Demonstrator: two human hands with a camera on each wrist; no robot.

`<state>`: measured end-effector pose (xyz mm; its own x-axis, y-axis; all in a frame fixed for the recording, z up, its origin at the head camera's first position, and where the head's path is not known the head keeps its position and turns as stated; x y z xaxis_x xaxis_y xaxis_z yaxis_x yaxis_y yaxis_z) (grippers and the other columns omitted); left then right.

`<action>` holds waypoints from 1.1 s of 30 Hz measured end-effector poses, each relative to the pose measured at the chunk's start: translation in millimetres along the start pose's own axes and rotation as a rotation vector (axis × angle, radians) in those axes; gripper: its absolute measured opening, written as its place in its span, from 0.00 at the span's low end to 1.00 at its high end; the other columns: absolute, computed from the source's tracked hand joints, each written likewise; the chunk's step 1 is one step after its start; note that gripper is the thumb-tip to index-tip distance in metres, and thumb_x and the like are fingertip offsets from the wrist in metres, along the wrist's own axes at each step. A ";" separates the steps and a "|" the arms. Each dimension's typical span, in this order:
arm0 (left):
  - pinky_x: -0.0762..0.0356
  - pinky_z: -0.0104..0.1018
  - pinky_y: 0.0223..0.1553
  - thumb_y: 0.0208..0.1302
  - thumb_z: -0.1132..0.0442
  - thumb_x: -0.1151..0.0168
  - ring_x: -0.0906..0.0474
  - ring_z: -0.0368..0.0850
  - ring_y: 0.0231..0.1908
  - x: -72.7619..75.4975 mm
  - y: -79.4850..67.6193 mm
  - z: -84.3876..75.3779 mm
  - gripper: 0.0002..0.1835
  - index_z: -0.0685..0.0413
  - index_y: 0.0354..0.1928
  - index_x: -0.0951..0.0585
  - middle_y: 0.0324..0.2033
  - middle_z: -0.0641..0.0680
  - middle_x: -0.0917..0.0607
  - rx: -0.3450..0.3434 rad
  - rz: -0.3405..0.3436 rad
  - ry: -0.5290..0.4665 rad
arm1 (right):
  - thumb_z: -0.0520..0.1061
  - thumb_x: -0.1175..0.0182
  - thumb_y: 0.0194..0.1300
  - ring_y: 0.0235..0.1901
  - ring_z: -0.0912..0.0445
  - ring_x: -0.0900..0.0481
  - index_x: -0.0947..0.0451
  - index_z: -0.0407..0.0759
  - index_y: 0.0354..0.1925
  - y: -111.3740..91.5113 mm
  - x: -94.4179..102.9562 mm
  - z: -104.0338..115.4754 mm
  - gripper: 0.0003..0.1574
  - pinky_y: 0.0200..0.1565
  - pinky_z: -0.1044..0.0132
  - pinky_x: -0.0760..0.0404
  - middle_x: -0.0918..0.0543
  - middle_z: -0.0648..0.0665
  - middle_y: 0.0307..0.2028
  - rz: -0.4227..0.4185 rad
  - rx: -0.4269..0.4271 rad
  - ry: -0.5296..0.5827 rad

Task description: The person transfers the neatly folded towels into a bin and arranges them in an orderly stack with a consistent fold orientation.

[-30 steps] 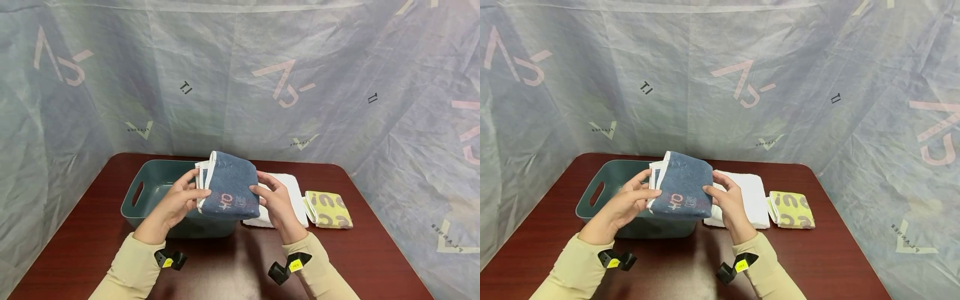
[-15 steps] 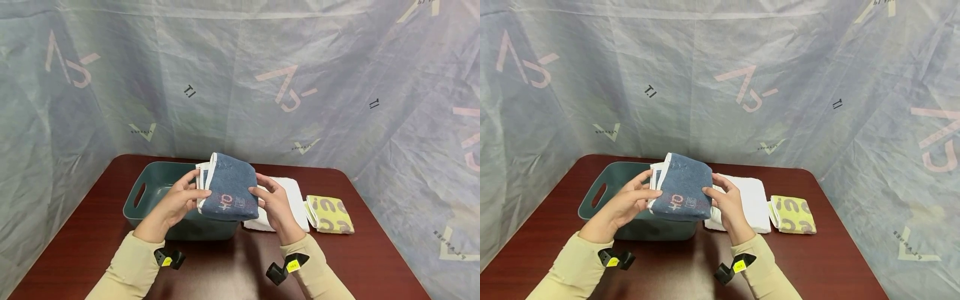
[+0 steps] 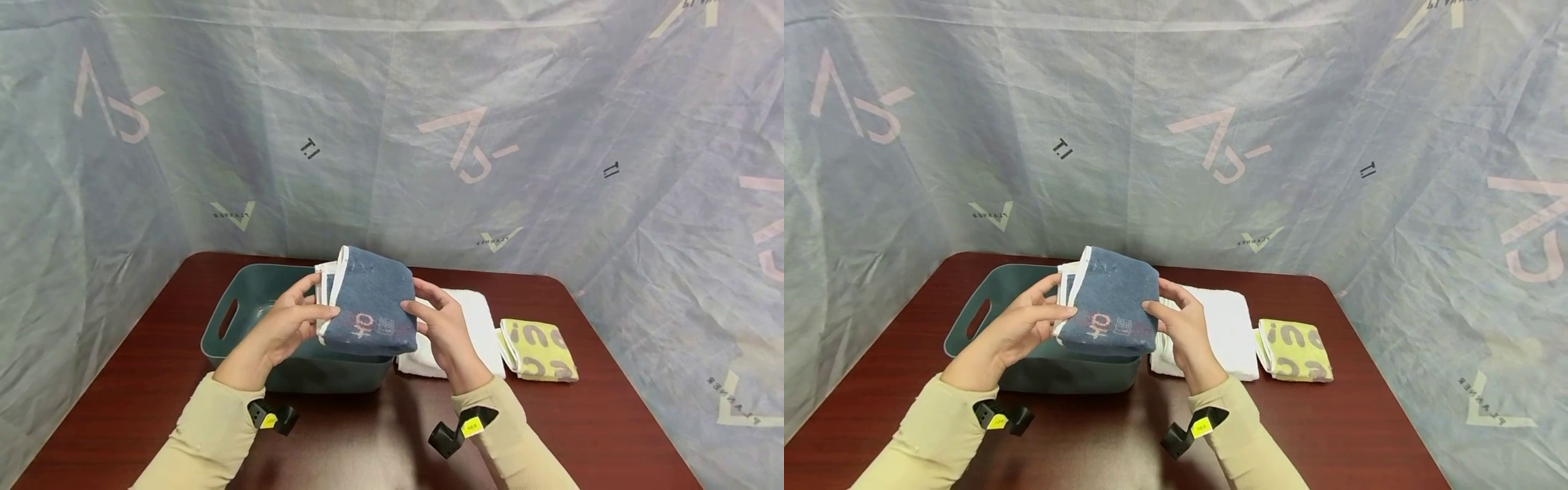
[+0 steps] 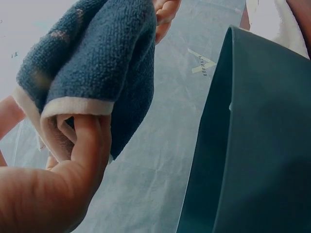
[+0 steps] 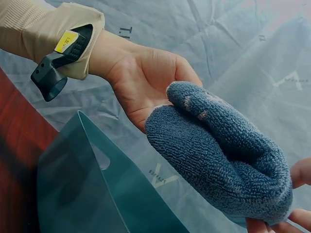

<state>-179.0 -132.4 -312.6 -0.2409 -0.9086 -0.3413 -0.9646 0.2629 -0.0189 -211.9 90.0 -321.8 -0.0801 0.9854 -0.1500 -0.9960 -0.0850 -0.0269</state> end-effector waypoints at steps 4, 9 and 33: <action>0.20 0.36 0.36 0.58 0.75 0.46 0.20 0.44 0.35 2.8 -1.0 -2.0 0.39 0.61 0.69 0.52 0.41 0.56 0.25 0.000 0.000 0.006 | 0.32 0.39 0.53 0.39 0.53 0.23 0.28 0.38 0.57 1.4 -3.7 -0.4 0.30 0.36 0.60 0.20 0.27 0.39 0.52 0.007 -0.003 0.008; 0.20 0.36 0.35 0.58 0.76 0.46 0.20 0.44 0.35 6.2 0.7 -2.3 0.38 0.60 0.68 0.50 0.41 0.56 0.25 0.010 -0.014 0.019 | 0.32 0.39 0.53 0.38 0.53 0.23 0.28 0.38 0.57 2.8 -7.0 -0.1 0.30 0.36 0.60 0.20 0.27 0.38 0.52 0.012 -0.001 0.010; 0.20 0.35 0.34 0.59 0.76 0.47 0.20 0.43 0.34 16.1 3.9 -10.0 0.37 0.58 0.68 0.50 0.40 0.54 0.24 0.038 -0.020 0.041 | 0.33 0.38 0.54 0.38 0.53 0.22 0.28 0.39 0.57 8.4 -16.7 2.8 0.30 0.36 0.61 0.20 0.27 0.39 0.50 0.007 0.012 -0.033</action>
<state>-187.7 -149.2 -308.8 -0.2267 -0.9261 -0.3017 -0.9647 0.2560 -0.0610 -219.0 73.2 -316.8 -0.0884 0.9892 -0.1170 -0.9958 -0.0906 -0.0140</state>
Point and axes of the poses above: each hand's wrist, its own y-axis towards the middle knuckle, its own x-axis out of the back of the hand, z = x × y, the point moved 4 cm from there along y, towards the middle knuckle
